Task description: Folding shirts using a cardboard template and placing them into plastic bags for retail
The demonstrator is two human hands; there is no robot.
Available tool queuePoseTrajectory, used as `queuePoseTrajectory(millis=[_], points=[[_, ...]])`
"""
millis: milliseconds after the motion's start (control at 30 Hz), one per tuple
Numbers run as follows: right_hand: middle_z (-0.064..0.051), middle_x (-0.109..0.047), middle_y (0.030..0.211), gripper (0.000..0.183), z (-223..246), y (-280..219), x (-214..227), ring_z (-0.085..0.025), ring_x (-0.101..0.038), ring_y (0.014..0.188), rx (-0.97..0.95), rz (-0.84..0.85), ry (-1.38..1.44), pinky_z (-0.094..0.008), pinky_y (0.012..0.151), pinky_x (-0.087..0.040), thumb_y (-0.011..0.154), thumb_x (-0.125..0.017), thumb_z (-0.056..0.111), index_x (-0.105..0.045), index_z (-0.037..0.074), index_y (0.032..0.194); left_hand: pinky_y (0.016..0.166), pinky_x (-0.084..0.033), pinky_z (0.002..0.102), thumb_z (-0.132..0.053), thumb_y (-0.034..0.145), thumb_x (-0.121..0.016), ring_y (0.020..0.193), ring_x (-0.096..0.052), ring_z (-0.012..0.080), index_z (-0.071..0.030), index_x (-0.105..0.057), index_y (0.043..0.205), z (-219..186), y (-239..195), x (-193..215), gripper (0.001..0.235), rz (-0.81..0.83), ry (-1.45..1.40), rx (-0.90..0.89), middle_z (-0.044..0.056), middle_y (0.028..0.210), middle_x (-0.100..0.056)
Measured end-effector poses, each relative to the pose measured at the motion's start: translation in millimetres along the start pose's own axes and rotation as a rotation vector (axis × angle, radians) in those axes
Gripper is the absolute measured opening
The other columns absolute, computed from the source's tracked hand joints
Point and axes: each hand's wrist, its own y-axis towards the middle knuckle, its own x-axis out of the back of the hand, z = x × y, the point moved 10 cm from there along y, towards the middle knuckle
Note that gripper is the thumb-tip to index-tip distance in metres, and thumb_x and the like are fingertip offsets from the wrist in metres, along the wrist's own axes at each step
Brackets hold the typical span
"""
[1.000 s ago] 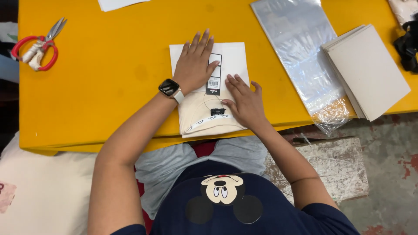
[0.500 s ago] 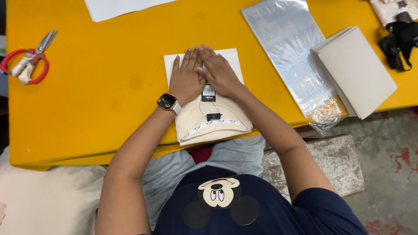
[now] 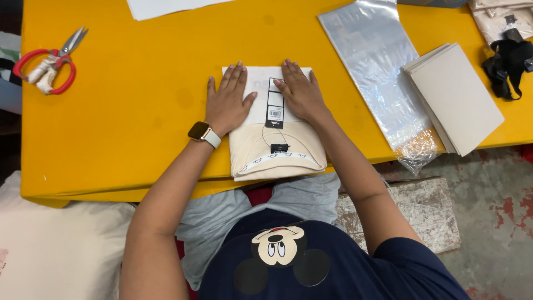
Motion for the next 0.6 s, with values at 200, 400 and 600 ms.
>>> queuePoseTrajectory(millis=[200, 400, 600], points=[[-0.011, -0.034, 0.168, 0.07, -59, 12, 24, -0.028, -0.031, 0.155, -0.149, 0.0, -0.15, -0.072, 0.12, -0.007, 0.111, -0.018, 0.055, -0.034, 0.01, 0.162, 0.121, -0.004, 0.067, -0.05, 0.112, -0.024, 0.16, -0.009, 0.0254, -0.009, -0.025, 0.164, -2, -2, 1, 0.067, -0.027, 0.034, -0.019, 0.01, 0.173, -0.017], [-0.014, -0.043, 0.158, 0.063, -161, 98, 78, -0.04, -0.047, 0.131, -0.18, -0.531, -0.309, -0.06, 0.093, -0.045, 0.107, -0.06, 0.04, -0.043, 0.003, 0.154, 0.115, -0.021, 0.066, -0.051, 0.108, -0.024, 0.156, -0.02, 0.0231, -0.006, -0.029, 0.161, -3, -1, 2, 0.07, -0.173, 0.127, -0.044, 0.008, 0.17, -0.026], [-0.009, -0.079, 0.098, 0.032, -176, 101, 91, -0.038, -0.071, 0.085, -0.295, -0.741, -0.05, -0.052, 0.065, -0.057, 0.081, -0.059, 0.013, -0.083, 0.016, 0.101, 0.116, -0.021, 0.065, -0.051, 0.108, -0.025, 0.156, -0.022, 0.022, -0.009, -0.03, 0.161, -6, -8, -1, 0.068, -0.185, 0.113, -0.033, 0.005, 0.17, -0.027]])
